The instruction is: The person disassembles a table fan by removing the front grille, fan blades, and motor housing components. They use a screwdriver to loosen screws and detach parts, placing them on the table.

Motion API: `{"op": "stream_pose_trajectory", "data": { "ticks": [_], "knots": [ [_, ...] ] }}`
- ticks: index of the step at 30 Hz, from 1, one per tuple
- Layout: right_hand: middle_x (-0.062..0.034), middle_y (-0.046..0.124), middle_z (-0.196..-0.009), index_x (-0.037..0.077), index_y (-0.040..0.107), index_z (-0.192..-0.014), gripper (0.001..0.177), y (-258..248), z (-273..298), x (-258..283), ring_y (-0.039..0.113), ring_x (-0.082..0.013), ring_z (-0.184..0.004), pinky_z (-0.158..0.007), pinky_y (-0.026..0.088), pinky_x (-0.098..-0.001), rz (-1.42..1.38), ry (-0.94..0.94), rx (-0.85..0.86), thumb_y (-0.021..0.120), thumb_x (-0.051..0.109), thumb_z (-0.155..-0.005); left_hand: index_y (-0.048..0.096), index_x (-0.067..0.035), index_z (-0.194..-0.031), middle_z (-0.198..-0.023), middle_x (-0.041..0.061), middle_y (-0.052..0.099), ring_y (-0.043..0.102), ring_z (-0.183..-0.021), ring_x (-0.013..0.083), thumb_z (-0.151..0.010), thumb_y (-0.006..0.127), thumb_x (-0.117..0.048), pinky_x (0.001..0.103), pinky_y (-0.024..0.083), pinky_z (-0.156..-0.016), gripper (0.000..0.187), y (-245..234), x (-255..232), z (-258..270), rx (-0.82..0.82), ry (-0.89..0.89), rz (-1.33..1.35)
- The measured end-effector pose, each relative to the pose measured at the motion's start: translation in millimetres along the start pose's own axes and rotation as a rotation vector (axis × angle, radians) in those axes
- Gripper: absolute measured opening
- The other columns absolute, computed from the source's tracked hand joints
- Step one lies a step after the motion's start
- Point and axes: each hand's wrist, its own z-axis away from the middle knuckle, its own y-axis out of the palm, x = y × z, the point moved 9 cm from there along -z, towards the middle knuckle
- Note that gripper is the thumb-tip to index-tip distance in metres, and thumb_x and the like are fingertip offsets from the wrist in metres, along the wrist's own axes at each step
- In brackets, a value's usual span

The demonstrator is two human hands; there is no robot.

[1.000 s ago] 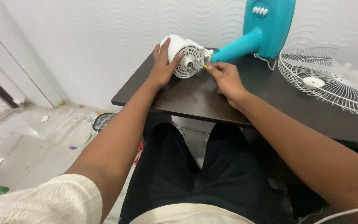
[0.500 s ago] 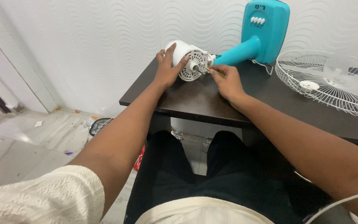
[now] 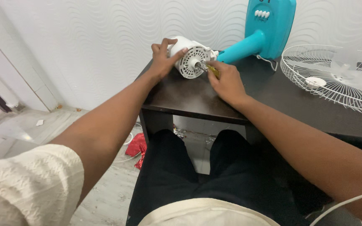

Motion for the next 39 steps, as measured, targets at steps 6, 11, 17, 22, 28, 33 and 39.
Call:
{"op": "stream_pose_trajectory", "data": {
  "ticks": [6,11,17,22,28,33,39],
  "knots": [
    [-0.0233,0.072,-0.082,-0.002,0.074,-0.101,0.035,8.4,-3.4,-43.8,0.073,-0.0367,-0.079,-0.075,0.053,-0.0449,0.004,0.371,0.092,0.062,0.031,-0.103,0.032,-0.015,-0.154,-0.148,0.025,0.042,0.045,-0.139,0.0366,-0.091,0.065,-0.062,0.043,0.040,-0.112,0.086,8.5,17.7,-13.7,-0.044,-0.146,0.309],
    [-0.0240,0.072,-0.089,0.000,0.075,-0.106,0.032,10.9,-4.0,-46.7,0.072,-0.0393,-0.085,-0.075,0.054,-0.0447,0.026,0.279,0.049,0.064,0.030,-0.099,0.029,-0.013,-0.154,-0.141,0.024,0.053,0.057,-0.129,0.0319,-0.088,0.065,-0.062,0.043,0.046,-0.109,0.091,18.9,20.1,-10.4,-0.026,-0.159,0.349],
    [-0.0220,0.074,-0.094,0.006,0.077,-0.111,0.028,9.2,-0.8,-44.9,0.072,-0.0402,-0.088,-0.078,0.054,-0.0465,0.083,0.274,0.023,0.065,0.028,-0.099,0.031,-0.012,-0.155,-0.141,0.025,0.054,0.058,-0.129,0.0315,-0.086,0.068,-0.062,0.042,0.046,-0.108,0.092,13.0,13.5,-7.5,-0.032,-0.133,0.347],
    [-0.0211,0.074,-0.097,0.007,0.076,-0.114,0.026,4.7,1.4,-29.9,0.071,-0.0402,-0.091,-0.080,0.055,-0.0477,0.132,0.197,-0.009,0.068,0.026,-0.097,0.033,-0.013,-0.155,-0.140,0.024,0.054,0.057,-0.129,0.0310,-0.088,0.066,-0.062,0.042,0.044,-0.108,0.089,12.8,16.4,-6.1,-0.040,-0.151,0.294],
    [-0.0169,0.075,-0.099,0.013,0.077,-0.116,0.025,-1.3,3.9,-22.3,0.071,-0.0389,-0.091,-0.079,0.054,-0.0485,0.175,0.205,-0.023,0.070,0.022,-0.093,0.032,-0.013,-0.155,-0.140,0.025,0.055,0.058,-0.128,0.0322,-0.089,0.065,-0.062,0.042,0.046,-0.108,0.089,12.4,15.9,-6.9,-0.031,-0.131,0.295],
    [-0.0194,0.075,-0.096,0.010,0.078,-0.112,0.024,-5.4,2.7,-12.0,0.070,-0.0405,-0.088,-0.077,0.054,-0.0500,0.197,0.060,-0.077,0.070,0.015,-0.089,0.028,-0.015,-0.157,-0.141,0.026,0.053,0.056,-0.131,0.0336,-0.090,0.062,-0.064,0.044,0.043,-0.110,0.090,13.7,16.2,-4.5,-0.012,-0.158,0.272],
    [-0.0256,0.071,-0.084,-0.004,0.075,-0.100,0.030,15.0,-2.4,-55.5,0.072,-0.0369,-0.079,-0.074,0.053,-0.0429,-0.013,0.343,0.054,0.067,0.025,-0.101,0.027,-0.016,-0.157,-0.144,0.026,0.051,0.054,-0.134,0.0352,-0.088,0.061,-0.066,0.045,0.043,-0.111,0.092,12.1,12.9,-1.1,0.000,-0.164,0.283]
  ]
}}
